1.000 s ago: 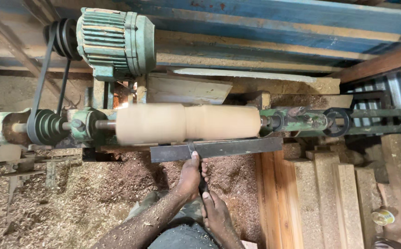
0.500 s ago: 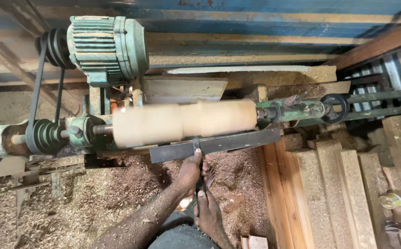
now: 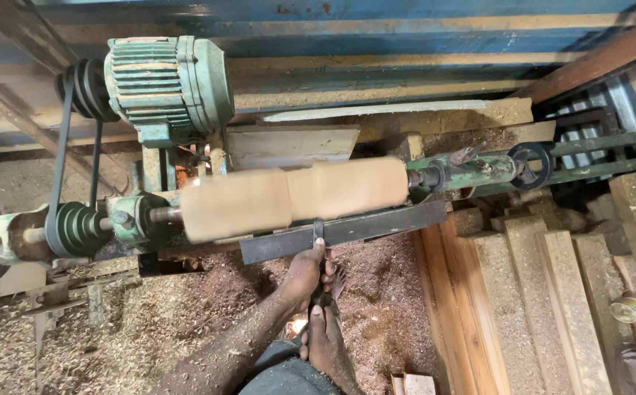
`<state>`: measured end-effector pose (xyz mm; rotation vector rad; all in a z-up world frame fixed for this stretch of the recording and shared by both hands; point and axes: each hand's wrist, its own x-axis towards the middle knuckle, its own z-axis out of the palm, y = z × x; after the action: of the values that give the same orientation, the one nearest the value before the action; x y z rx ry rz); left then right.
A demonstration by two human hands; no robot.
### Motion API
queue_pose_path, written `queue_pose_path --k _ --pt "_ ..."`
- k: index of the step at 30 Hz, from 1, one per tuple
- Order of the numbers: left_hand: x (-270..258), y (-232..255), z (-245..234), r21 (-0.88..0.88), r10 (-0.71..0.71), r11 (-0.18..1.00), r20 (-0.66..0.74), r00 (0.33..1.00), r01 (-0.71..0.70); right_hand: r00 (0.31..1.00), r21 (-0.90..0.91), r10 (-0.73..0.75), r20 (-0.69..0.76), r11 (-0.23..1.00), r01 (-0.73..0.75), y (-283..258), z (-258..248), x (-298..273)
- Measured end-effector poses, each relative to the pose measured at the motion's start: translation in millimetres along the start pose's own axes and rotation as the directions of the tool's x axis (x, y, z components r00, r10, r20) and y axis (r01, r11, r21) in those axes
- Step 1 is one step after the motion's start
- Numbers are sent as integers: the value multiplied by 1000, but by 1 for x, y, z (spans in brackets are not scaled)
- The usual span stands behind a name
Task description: The person uses a wood lathe and a chisel to shape a spinning wooden cylinder. They hold the chisel against a tool rest, moving it along the length of the wood to remove material.
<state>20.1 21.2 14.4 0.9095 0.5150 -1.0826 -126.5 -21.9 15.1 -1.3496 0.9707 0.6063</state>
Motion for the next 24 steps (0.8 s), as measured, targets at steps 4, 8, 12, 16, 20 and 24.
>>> queue_pose_path --k 4,8,12,16,20,24 --pt "1 -2 2 -18 -3 1000 -24 1000 2 999 14 1 -41 1000 -1 0 0 4" --pt "0 -3 4 12 19 1000 -43 999 -18 998 63 19 -55 998 -16 -4 -4 -5" --pt "-1 -3 5 -16 27 1000 -31 999 -27 999 42 -31 -41 999 33 -7 -8 -5" --pt "2 -7 6 -85 55 995 -12 998 -56 999 54 -36 -18 998 37 -3 -14 -4" --pt "5 -10 4 -77 53 995 -46 998 -56 998 10 -70 5 997 70 -1 -21 -2" --pt "8 -14 3 -129 94 987 -31 995 -98 992 -21 -122 22 992 122 -7 -27 -9"
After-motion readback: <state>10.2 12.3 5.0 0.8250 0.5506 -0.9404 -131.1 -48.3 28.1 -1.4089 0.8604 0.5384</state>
